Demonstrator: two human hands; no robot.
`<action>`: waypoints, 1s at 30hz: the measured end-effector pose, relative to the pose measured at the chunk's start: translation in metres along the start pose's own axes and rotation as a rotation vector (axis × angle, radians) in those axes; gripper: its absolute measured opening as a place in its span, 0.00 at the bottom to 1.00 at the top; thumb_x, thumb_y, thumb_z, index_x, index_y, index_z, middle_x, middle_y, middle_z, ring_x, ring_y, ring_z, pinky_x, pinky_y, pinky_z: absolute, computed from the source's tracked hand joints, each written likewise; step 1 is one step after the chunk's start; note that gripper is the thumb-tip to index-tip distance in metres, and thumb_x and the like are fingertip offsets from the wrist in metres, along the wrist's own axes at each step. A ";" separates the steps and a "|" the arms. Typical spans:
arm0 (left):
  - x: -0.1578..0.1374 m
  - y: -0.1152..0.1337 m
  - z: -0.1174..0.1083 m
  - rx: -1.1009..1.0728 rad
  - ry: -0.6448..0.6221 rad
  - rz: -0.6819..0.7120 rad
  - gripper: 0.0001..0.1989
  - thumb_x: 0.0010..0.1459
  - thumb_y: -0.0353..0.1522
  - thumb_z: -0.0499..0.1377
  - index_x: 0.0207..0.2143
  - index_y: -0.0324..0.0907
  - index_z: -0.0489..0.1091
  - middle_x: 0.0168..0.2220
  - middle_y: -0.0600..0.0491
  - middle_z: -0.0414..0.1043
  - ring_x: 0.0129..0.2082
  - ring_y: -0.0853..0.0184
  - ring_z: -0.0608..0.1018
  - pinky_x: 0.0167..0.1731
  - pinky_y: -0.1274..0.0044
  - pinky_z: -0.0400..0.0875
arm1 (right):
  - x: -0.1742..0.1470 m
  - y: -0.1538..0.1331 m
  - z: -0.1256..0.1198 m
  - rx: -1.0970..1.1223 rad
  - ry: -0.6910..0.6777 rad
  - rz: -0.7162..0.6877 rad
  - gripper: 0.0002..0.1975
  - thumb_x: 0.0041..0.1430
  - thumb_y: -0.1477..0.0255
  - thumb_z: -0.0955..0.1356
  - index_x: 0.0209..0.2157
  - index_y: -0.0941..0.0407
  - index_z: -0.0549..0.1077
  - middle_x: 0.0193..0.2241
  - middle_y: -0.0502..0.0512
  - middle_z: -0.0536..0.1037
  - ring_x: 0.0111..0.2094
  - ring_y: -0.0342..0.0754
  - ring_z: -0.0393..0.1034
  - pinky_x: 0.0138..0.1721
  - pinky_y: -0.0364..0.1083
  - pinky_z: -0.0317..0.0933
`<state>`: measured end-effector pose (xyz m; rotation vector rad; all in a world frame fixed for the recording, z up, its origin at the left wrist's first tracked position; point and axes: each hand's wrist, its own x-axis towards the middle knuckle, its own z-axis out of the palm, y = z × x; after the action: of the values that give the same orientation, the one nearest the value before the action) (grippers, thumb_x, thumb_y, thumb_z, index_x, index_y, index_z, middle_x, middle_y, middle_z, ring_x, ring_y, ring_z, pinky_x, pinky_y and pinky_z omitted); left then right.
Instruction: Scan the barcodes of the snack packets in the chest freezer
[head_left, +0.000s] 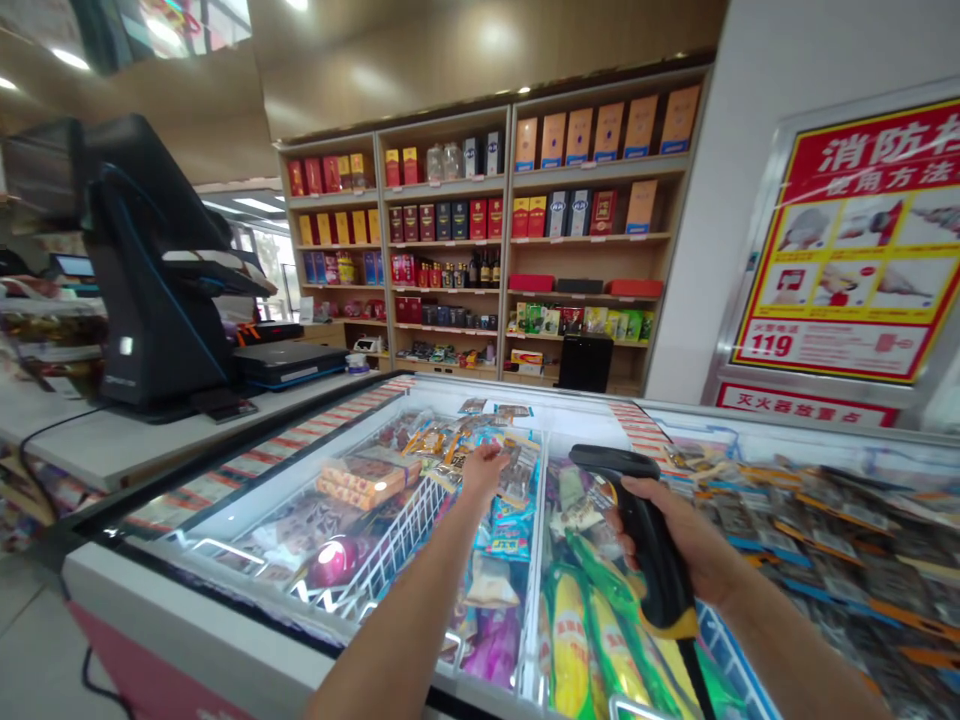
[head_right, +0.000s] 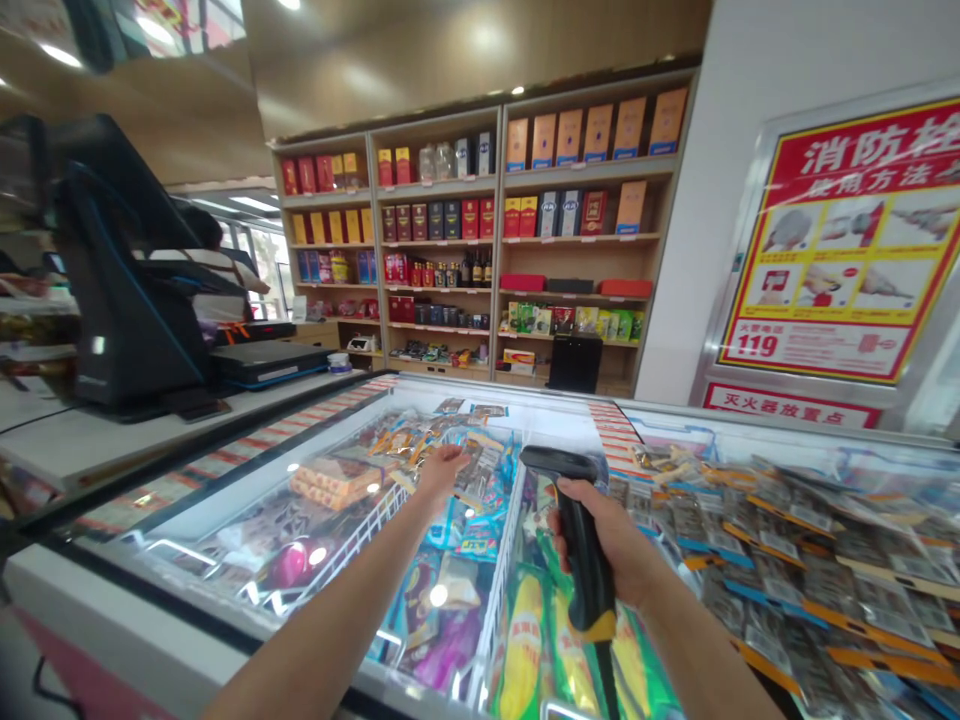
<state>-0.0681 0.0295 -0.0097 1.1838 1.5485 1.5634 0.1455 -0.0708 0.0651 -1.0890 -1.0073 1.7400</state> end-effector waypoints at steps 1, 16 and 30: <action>0.003 -0.001 -0.002 -0.046 0.007 0.009 0.07 0.45 0.31 0.55 0.30 0.39 0.65 0.23 0.56 0.68 0.23 0.72 0.72 0.23 0.81 0.63 | 0.000 0.001 0.002 -0.009 0.011 0.016 0.10 0.52 0.66 0.62 0.23 0.58 0.65 0.14 0.48 0.69 0.12 0.39 0.61 0.13 0.39 0.58; 0.015 -0.006 -0.009 -0.380 0.105 0.089 0.16 0.45 0.31 0.54 0.40 0.38 0.63 0.25 0.56 0.69 0.27 0.72 0.72 0.31 0.80 0.66 | -0.008 0.017 0.020 -0.198 -0.001 0.109 0.13 0.51 0.62 0.61 0.26 0.58 0.66 0.13 0.48 0.69 0.10 0.39 0.61 0.10 0.37 0.54; 0.015 -0.005 -0.008 -0.328 0.022 0.109 0.15 0.48 0.32 0.52 0.40 0.39 0.62 0.28 0.55 0.71 0.29 0.72 0.73 0.31 0.80 0.67 | -0.009 0.014 0.019 -0.197 0.044 0.034 0.12 0.50 0.63 0.62 0.24 0.58 0.65 0.14 0.48 0.68 0.12 0.39 0.62 0.11 0.37 0.55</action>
<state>-0.0823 0.0397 -0.0111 1.0808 1.1976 1.8238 0.1269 -0.0877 0.0602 -1.2688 -1.1570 1.6618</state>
